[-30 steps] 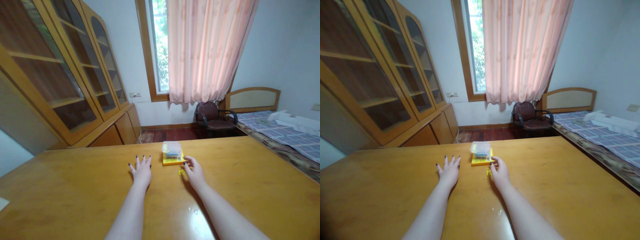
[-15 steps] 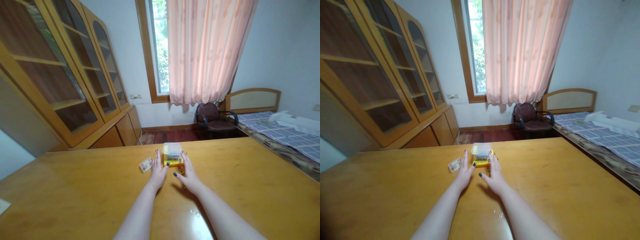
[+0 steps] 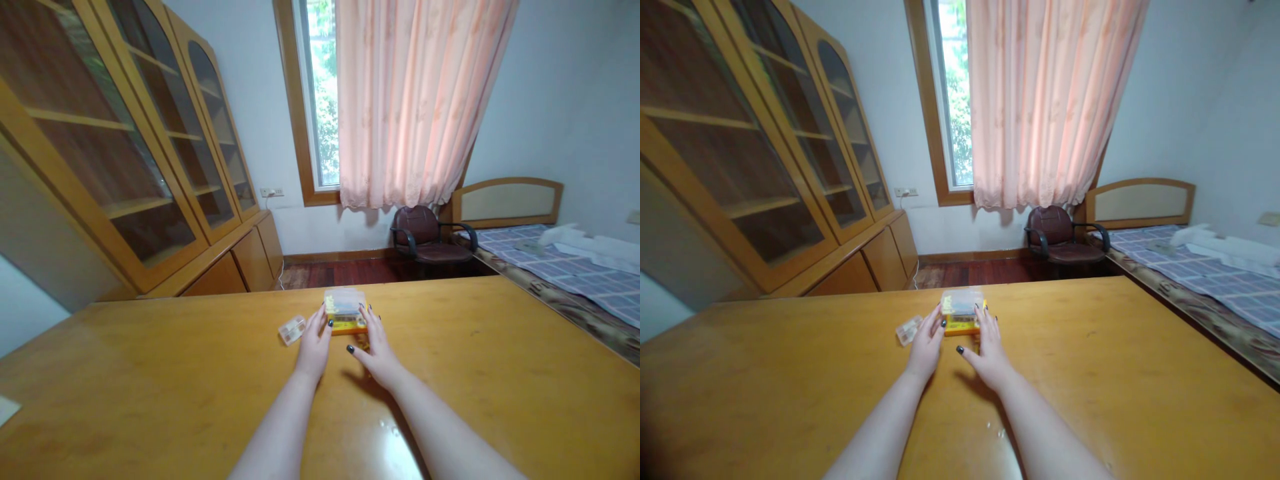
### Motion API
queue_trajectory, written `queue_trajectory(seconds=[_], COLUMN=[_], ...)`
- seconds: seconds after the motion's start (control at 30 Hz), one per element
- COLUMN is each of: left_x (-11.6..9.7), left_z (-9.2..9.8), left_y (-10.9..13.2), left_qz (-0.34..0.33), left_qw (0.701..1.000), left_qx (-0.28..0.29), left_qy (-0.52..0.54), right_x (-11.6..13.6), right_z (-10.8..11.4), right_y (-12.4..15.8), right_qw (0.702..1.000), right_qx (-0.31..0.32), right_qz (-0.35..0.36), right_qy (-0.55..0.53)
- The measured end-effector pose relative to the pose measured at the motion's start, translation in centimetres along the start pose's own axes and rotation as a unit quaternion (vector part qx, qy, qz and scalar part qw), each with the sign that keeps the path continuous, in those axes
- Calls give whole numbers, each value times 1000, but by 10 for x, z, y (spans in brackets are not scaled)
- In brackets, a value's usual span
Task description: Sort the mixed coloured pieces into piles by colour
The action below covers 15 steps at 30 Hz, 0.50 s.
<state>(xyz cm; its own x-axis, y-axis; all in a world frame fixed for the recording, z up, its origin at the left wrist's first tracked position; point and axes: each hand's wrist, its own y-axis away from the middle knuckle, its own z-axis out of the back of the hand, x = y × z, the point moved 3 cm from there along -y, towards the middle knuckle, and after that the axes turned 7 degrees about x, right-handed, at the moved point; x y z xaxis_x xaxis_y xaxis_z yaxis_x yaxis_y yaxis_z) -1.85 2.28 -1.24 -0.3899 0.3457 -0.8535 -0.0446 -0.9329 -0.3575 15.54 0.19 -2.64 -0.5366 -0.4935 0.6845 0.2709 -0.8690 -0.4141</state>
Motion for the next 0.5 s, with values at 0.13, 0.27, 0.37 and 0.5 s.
queue_trajectory(seconds=[0.13,0.27,0.37,0.5], left_x=[-1,8,11,10], left_z=[11,12,9,11], left_y=[0,-1,0,4], left_qz=[24,68,81,118], left_qw=[996,990,987,983], left_qx=[-78,-119,-137,-144], left_qy=[-28,14,15,-8], right_x=[9,19,24,29], right_z=[1,2,5,8], right_y=[3,6,8,10], right_qw=[1000,999,998,997], right_qx=[8,13,-6,-24], right_qz=[15,20,25,42], right_qy=[-19,-46,-55,-54])
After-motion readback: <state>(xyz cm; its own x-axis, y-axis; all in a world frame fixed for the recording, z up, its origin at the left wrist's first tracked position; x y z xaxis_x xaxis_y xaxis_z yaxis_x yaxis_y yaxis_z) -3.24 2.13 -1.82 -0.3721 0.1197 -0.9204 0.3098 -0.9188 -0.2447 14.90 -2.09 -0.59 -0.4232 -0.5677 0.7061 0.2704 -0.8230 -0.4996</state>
